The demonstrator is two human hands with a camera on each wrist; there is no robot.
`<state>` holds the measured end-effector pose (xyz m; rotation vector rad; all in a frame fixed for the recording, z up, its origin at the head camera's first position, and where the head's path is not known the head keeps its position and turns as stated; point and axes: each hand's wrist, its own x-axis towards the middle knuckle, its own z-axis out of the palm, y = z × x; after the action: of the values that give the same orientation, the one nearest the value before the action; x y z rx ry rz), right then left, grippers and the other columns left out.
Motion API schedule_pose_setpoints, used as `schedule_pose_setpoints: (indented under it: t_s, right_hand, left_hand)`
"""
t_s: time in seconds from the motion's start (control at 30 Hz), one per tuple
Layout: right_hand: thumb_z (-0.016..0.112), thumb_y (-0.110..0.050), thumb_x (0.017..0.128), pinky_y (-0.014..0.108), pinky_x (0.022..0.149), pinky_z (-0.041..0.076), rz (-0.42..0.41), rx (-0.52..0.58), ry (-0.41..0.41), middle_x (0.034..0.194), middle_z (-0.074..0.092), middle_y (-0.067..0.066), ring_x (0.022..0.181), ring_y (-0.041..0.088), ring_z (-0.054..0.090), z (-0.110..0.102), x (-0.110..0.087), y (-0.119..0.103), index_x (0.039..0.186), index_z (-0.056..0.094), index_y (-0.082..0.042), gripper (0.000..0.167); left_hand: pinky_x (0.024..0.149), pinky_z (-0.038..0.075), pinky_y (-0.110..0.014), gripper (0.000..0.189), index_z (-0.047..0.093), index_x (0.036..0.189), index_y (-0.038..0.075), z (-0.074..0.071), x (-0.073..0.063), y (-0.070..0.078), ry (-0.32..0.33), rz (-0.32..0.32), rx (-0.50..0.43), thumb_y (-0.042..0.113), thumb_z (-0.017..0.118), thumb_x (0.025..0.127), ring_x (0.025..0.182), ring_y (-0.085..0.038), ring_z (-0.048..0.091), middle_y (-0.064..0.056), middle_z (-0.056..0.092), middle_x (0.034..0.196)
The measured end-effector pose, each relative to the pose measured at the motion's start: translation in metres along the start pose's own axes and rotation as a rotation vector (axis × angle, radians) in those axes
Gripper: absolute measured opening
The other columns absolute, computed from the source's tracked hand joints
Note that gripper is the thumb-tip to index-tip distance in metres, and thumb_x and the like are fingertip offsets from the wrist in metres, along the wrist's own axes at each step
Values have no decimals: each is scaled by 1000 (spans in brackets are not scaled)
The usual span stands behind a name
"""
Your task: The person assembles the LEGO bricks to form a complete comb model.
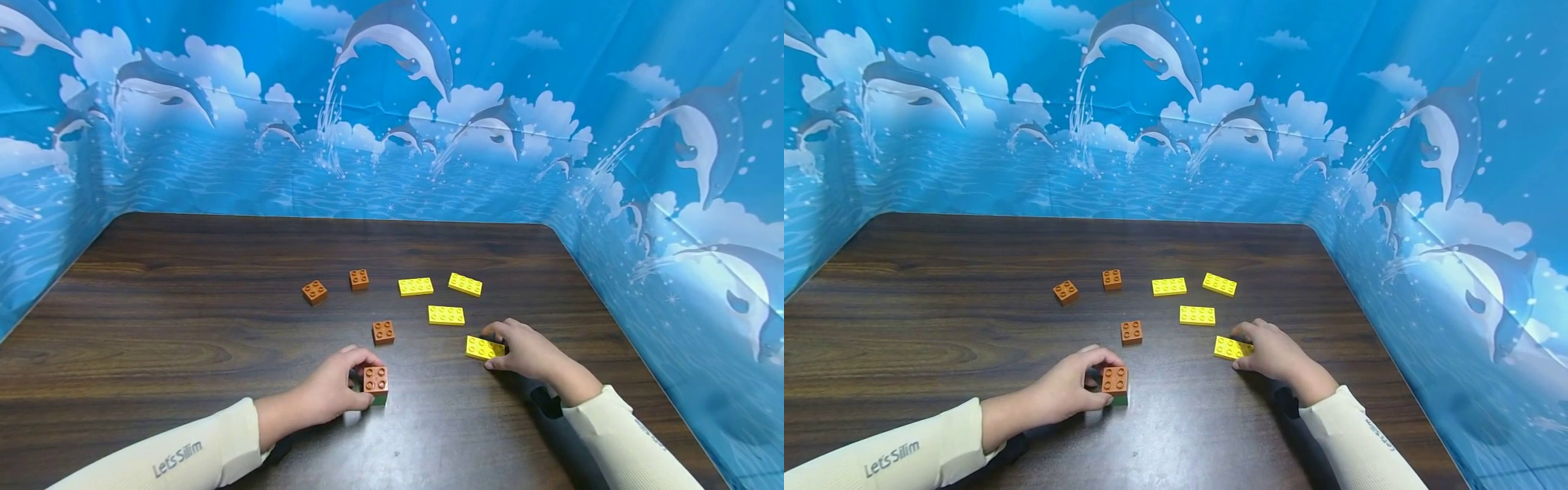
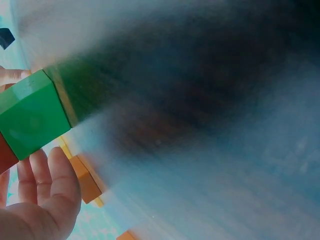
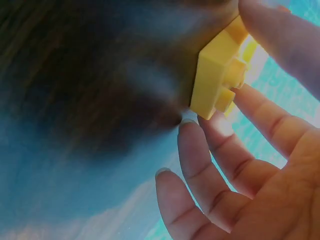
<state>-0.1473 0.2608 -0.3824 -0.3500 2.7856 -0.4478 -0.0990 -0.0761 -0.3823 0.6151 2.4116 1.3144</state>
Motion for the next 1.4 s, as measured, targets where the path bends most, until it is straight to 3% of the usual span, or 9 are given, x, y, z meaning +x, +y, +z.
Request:
schedule_pose_setpoints:
  t_s: [0.33, 0.73, 0.97, 1.4]
  right_hand:
    - [77, -20, 82, 42, 76, 47, -19, -49, 16, 99, 57, 4, 87, 20, 52, 2, -3, 0, 116, 65, -11, 38]
    - [77, -21, 82, 41, 80, 49, -60, -85, 94, 101, 57, 2, 89, 18, 52, 4, -7, -6, 117, 65, -11, 38]
    - [77, -18, 82, 34, 71, 45, -104, -62, 142, 99, 54, 3, 82, 17, 47, 5, -6, -15, 116, 65, -10, 37]
    - [80, -19, 80, 35, 77, 49, -186, -79, 218, 102, 54, 2, 86, 16, 50, 6, -5, -40, 115, 66, -10, 39]
  left_hand:
    - [71, 49, -27, 39, 64, 108, 5, 0, 0, 0, 3, 0, -5, -6, 74, 71, 87, -17, 52, -2, 54, 95]
    - [70, 48, -26, 39, 64, 108, 5, -1, -1, 0, 7, 1, -1, -6, 73, 71, 86, -16, 52, -2, 54, 95]
    - [69, 47, -23, 39, 64, 108, 4, -1, -2, 1, 2, 2, -16, -6, 74, 72, 86, -17, 51, -2, 54, 95]
    - [69, 48, -24, 39, 64, 108, 4, -1, -1, -1, 2, 13, -12, -4, 75, 72, 85, -16, 51, -2, 54, 95]
